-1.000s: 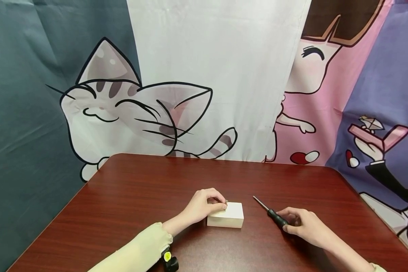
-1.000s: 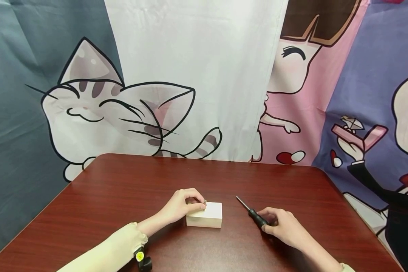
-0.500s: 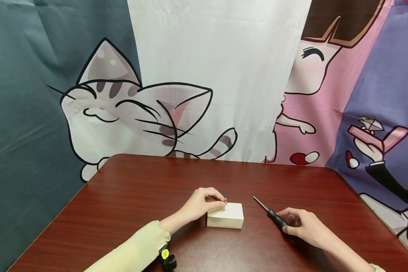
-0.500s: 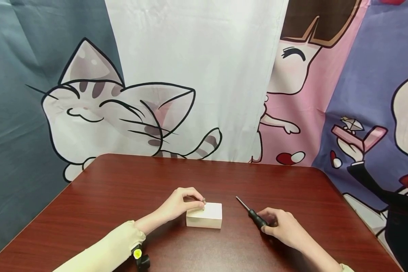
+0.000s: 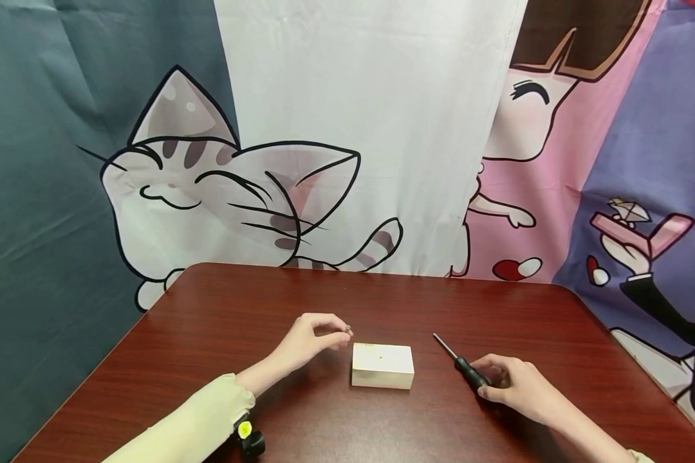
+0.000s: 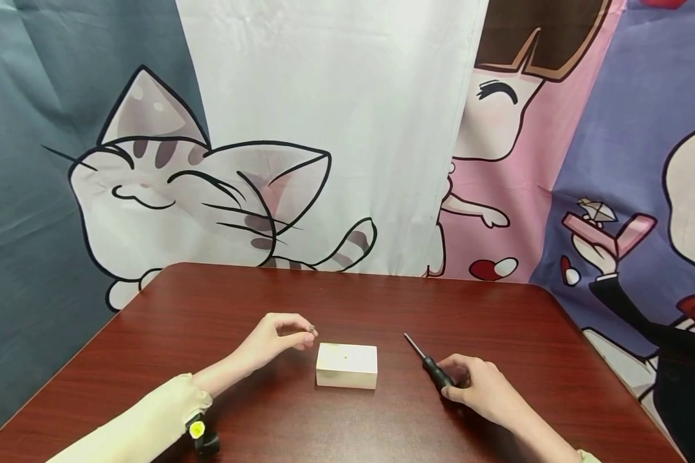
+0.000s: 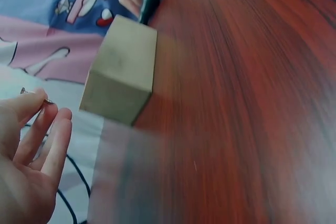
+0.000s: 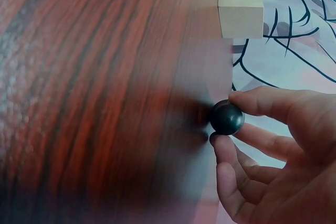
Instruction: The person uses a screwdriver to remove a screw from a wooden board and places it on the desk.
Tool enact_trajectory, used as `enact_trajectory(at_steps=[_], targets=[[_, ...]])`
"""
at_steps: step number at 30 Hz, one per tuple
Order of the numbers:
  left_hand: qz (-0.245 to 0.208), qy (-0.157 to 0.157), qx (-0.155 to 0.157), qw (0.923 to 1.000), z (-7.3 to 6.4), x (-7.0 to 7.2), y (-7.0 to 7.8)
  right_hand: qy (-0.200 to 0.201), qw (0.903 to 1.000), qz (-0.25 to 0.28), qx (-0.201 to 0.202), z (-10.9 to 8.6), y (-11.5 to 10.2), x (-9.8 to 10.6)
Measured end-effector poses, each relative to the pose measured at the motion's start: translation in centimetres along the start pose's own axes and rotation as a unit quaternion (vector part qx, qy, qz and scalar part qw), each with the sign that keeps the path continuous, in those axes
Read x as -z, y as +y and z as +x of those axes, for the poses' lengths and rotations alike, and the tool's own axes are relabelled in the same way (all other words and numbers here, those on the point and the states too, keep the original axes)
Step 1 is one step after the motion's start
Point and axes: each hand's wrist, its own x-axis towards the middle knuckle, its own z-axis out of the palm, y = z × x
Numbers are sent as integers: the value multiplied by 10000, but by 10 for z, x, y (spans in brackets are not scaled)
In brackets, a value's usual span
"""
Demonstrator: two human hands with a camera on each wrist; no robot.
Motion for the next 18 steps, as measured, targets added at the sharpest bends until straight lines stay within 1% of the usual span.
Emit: enact_trajectory(at_steps=[4, 9, 13, 18], targets=[[237, 17, 112, 9997, -8, 14, -3, -47, 10000, 71, 4, 0, 0, 0], [824, 127, 170, 9964, -15, 28, -5, -47, 10000, 71, 22, 0, 0, 1], [1278, 231, 146, 9914, -20, 38, -6, -36, 10000, 28, 16, 0, -1, 0], [1838, 374, 54, 9822, -29, 48, -11, -37, 9999, -41, -127, -1, -2, 0]])
